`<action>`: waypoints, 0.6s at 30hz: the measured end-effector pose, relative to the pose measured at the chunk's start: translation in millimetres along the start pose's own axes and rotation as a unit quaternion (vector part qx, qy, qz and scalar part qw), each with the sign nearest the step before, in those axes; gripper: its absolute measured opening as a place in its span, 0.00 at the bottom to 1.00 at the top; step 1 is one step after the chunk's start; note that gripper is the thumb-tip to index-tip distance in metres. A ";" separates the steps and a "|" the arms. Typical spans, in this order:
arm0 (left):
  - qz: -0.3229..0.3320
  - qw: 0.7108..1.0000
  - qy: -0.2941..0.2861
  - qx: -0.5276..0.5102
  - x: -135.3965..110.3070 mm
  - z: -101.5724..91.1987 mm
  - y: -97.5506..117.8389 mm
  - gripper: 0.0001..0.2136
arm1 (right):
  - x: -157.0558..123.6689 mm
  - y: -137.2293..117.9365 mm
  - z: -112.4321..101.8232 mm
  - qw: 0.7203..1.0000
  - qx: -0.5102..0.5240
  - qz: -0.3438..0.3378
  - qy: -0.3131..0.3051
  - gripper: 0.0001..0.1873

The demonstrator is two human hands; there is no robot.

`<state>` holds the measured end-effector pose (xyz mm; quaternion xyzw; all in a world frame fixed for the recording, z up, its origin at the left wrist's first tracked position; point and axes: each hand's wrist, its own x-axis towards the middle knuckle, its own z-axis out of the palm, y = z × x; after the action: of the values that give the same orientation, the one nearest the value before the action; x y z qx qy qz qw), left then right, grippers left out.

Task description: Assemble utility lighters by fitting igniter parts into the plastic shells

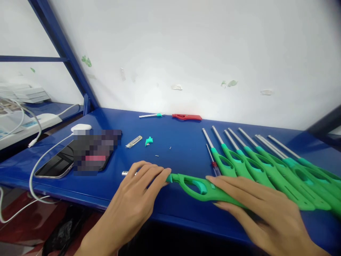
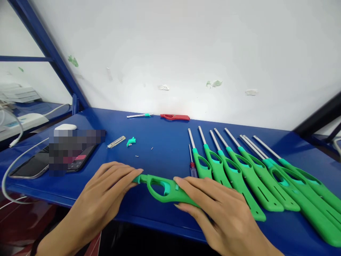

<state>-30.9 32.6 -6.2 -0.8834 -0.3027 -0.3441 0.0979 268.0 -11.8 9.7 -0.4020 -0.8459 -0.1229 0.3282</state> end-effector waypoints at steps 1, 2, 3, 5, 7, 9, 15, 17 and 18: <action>-0.001 1.000 -0.001 -0.004 -0.7 0.2 0.8 0.18 | -1.3 0.2 -1.3 1.000 0.001 -0.002 0.000 0.17; -0.003 1.000 0.000 -0.005 -1.1 0.3 1.7 0.19 | -2.7 0.5 -2.5 1.000 0.002 -0.003 0.001 0.17; -0.004 1.000 0.003 -0.005 -1.2 0.3 2.4 0.20 | -3.9 0.9 -3.7 1.000 0.003 0.000 0.001 0.17; -0.006 1.000 0.014 -0.001 -1.2 -0.1 3.4 0.22 | -5.1 1.6 -5.4 1.000 0.005 0.008 -0.001 0.17; -0.004 1.000 0.020 0.005 -1.2 -0.8 3.9 0.25 | -4.3 1.8 -6.3 1.000 0.010 0.012 -0.007 0.18; -0.003 1.000 0.020 0.017 -1.3 -1.7 4.6 0.26 | -2.2 1.4 -6.3 1.000 0.014 0.012 -0.010 0.18; -0.002 0.999 0.020 0.035 -2.3 -4.0 11.1 0.27 | -1.8 -1.9 -4.3 0.999 0.033 0.026 -0.005 0.20; 0.005 0.999 0.015 0.036 -2.8 -4.8 13.2 0.27 | -3.4 -2.0 -4.6 0.999 0.037 0.029 -0.006 0.20; 0.009 0.999 0.014 0.038 -3.0 -5.4 14.2 0.28 | -4.2 -1.8 -5.1 0.999 0.038 0.027 -0.009 0.20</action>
<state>-27.0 17.8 -3.7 -0.8767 -0.3059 -0.3443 0.1387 270.9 -17.9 10.9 -0.4129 -0.8418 -0.0784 0.3389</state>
